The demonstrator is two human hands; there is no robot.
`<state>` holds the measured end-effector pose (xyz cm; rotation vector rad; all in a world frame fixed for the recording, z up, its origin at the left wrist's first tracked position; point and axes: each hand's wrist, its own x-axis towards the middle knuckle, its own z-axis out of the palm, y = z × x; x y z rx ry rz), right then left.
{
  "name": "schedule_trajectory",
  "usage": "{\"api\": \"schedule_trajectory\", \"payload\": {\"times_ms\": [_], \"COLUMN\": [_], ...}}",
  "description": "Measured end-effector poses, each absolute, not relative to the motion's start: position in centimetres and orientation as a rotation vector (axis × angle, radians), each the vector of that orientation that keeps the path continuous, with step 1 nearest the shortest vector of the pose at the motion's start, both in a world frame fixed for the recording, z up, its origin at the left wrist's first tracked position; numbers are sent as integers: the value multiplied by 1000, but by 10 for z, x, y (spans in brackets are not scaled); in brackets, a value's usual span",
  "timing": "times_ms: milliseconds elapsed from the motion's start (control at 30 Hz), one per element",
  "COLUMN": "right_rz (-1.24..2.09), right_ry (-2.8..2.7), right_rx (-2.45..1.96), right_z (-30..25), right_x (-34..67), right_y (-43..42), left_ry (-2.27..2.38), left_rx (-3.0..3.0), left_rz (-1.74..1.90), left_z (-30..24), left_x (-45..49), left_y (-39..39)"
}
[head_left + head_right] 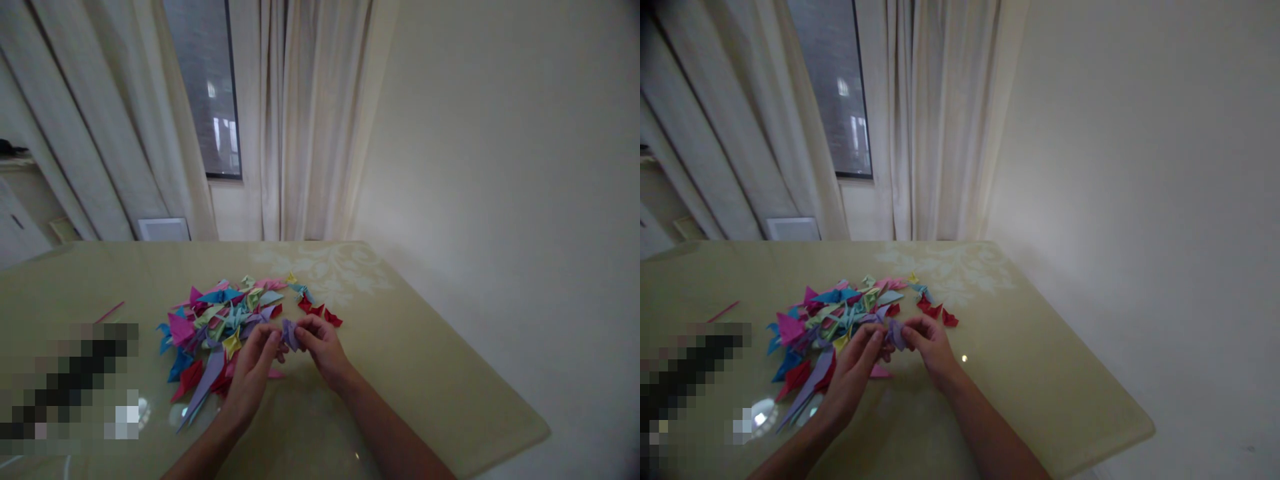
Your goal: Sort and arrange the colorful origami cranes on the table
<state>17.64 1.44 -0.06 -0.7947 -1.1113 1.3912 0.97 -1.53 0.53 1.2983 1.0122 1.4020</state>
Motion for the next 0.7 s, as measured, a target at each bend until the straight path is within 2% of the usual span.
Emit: {"api": "schedule_trajectory", "payload": {"times_ms": [333,400,500,700], "right_rz": [1210,1048,534,391], "right_ry": [-1322,-1293,-1251,-1220], "right_rx": [-873,-945,-1232,-1488], "right_z": [17,21,21,-8], "right_x": [199,226,279,338], "right_y": [19,32,52,73], "left_ry": [1160,1166,1190,1317], "left_rx": [1374,1410,1545,2355], "left_rz": [1397,1387,1293,864], "left_z": [1,-2,-11,-34], "left_x": [4,4,5,8], "left_y": [-8,-6,-6,-14]}}
